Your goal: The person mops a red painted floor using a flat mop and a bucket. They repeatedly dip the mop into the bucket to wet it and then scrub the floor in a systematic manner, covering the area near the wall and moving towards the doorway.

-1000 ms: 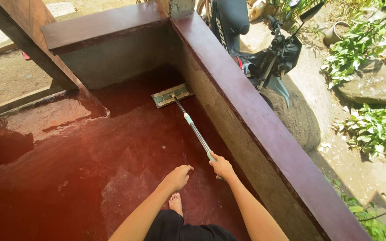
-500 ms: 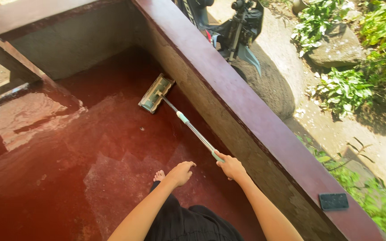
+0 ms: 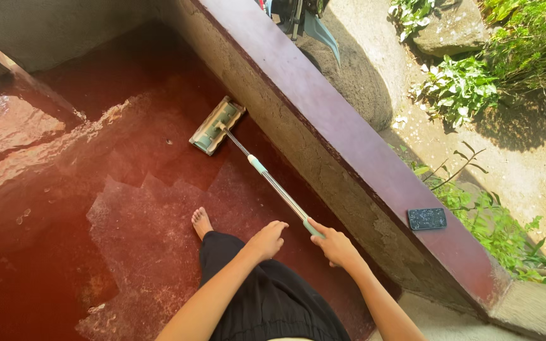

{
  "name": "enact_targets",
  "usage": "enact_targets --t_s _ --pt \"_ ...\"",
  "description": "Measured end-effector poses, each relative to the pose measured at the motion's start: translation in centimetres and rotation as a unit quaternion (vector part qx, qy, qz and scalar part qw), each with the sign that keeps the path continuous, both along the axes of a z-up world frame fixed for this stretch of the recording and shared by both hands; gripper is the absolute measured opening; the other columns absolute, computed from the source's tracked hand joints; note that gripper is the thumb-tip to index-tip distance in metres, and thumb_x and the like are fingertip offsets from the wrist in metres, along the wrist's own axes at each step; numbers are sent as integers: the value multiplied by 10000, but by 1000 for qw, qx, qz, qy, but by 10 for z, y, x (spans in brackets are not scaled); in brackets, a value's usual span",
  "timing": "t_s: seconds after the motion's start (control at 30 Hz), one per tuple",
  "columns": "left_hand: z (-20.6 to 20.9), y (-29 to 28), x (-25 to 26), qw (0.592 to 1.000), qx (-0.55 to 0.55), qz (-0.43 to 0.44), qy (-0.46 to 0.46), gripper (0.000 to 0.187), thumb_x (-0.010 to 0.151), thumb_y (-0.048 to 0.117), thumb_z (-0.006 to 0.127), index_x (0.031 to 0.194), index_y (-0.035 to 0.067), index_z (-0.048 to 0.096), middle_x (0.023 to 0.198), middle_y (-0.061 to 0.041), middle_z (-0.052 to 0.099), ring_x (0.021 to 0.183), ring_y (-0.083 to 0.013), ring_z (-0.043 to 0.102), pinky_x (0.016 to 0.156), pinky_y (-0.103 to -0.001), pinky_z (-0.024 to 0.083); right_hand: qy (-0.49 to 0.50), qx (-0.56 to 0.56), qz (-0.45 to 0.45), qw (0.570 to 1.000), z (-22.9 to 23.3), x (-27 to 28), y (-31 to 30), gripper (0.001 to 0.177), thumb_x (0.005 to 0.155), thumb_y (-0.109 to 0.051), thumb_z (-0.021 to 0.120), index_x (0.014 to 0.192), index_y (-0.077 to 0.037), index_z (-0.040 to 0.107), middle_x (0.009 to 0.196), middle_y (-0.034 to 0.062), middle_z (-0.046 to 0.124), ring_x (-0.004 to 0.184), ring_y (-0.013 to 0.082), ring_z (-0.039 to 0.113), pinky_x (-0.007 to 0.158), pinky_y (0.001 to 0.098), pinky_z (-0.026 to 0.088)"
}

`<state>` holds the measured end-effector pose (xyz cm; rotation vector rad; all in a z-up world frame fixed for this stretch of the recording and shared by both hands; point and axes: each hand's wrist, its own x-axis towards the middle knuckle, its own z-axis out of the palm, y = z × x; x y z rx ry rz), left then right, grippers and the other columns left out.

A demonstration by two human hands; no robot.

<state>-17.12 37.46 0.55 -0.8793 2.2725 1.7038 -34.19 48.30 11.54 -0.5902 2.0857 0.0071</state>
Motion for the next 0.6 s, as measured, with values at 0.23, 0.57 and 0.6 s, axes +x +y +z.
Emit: enact_targets --t_s 0.23,0.57,0.6 --pt "44 63 -2 993 -30 -80 -82 620 934 46 527 1508 242 401 1659 54 303 1423 -231 431 1037 -575 371 -40 -12 -43 998 23 26 72 622 996 -311 579 1566 -460 381 732 116 568 596 192 616 546 384 594" --pt "-9 132 42 955 -134 -263 40 485 802 78 751 1260 180 628 1245 -44 587 1216 -283 597 941 -436 526 -78 -30 -88 993 -9 133 171 978 761 -22 721 1588 -384 345 791 183 730 520 244 679 538 387 579" --pt "-13 133 55 952 -138 -269 50 466 795 87 760 1233 170 623 1241 -40 573 1230 -280 583 957 -455 529 -82 -35 -99 991 -1 150 171 984 760 -2 697 1586 -400 341 797 175 727 520 246 678 528 386 576"
